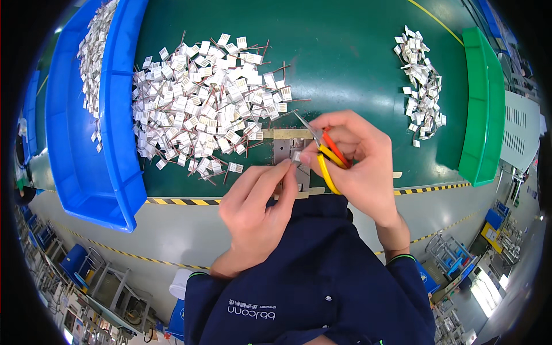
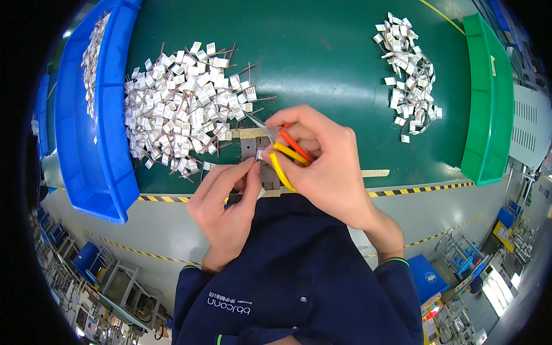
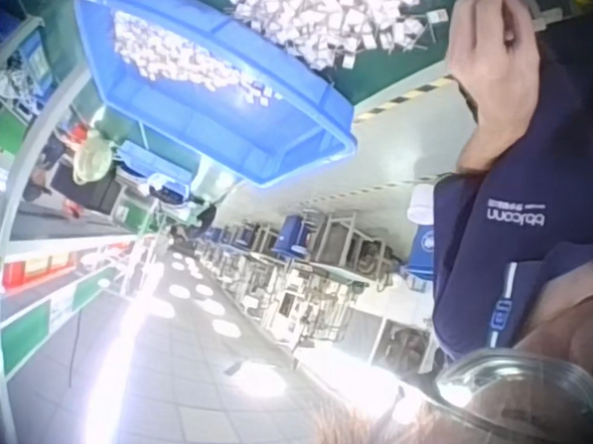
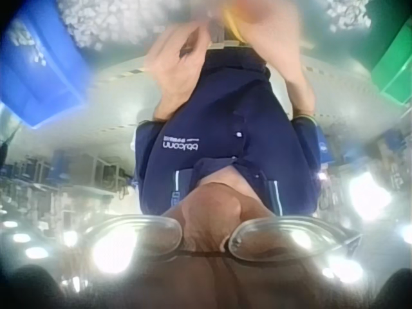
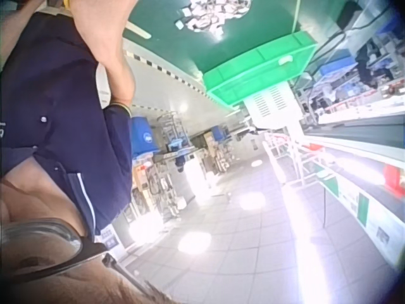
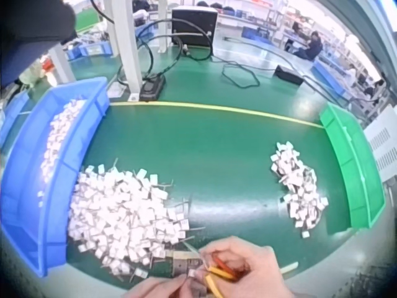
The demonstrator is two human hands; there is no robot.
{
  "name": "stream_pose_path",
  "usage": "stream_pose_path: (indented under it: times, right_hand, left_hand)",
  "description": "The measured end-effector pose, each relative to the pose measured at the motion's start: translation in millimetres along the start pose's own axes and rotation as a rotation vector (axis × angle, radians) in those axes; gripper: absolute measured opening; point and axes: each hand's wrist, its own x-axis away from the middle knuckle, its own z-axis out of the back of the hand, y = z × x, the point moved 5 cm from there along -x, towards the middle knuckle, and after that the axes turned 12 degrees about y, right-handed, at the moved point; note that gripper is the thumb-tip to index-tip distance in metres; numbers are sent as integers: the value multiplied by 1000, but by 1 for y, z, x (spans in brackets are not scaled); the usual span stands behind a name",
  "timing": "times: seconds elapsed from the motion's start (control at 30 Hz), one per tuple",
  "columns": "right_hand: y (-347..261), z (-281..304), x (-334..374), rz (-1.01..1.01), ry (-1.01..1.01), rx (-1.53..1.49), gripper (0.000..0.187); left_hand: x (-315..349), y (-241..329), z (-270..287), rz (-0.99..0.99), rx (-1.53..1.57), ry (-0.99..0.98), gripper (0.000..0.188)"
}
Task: The person removes eyeglasses and sets them aside, then repeatedly picks up small electronic components, trims their wire leads using scissors, and places the cut components into a pile.
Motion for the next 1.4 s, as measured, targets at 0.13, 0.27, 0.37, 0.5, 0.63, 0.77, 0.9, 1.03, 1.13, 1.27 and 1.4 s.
stream_pose_path:
  times: [0.13, 0.27, 0.37, 0.5, 0.63, 0.77, 0.9, 1.03, 1.13, 1.27, 1.4]
  right_hand:
    - [5, -3, -8, 34, 9, 101, 34]
    - [4, -4, -11, 59, 44, 89, 35]
    - [4, -3, -14, 49, 37, 88, 37]
    - [3, -7, -17, 27, -7, 37, 40]
    - [3, -9, -18, 25, -14, 55, 42]
    - [3, -10, -19, -1, -38, 40, 43]
    - [3, -11, -19, -1, -46, 33, 44]
    - [1, -10, -20, 1, -60, 51, 44]
    - [2, -9, -19, 52, -54, 72, 45]
    - [5, -9, -19, 90, -69, 76, 45]
    - [5, -7, -19, 128, -85, 63, 42]
  left_hand:
    - [-2, -6, -4, -76, -114, -10, 17]
    - [-3, -5, -4, -148, -192, -18, 18]
    - [-5, -4, -5, -167, -206, -48, 18]
    - [-8, -4, -5, -155, -228, -76, 18]
    - [-9, -2, -5, -157, -239, -86, 18]
    - [-9, -2, -5, -150, -242, -74, 19]
    - [-11, 0, -6, -229, -282, -67, 18]
    - [-9, 3, -8, -260, -315, -84, 19]
    - [-6, 2, -8, -171, -268, -88, 20]
    - [-3, 2, -7, -75, -216, -119, 19]
    - [-1, -2, -6, 79, -173, -155, 17]
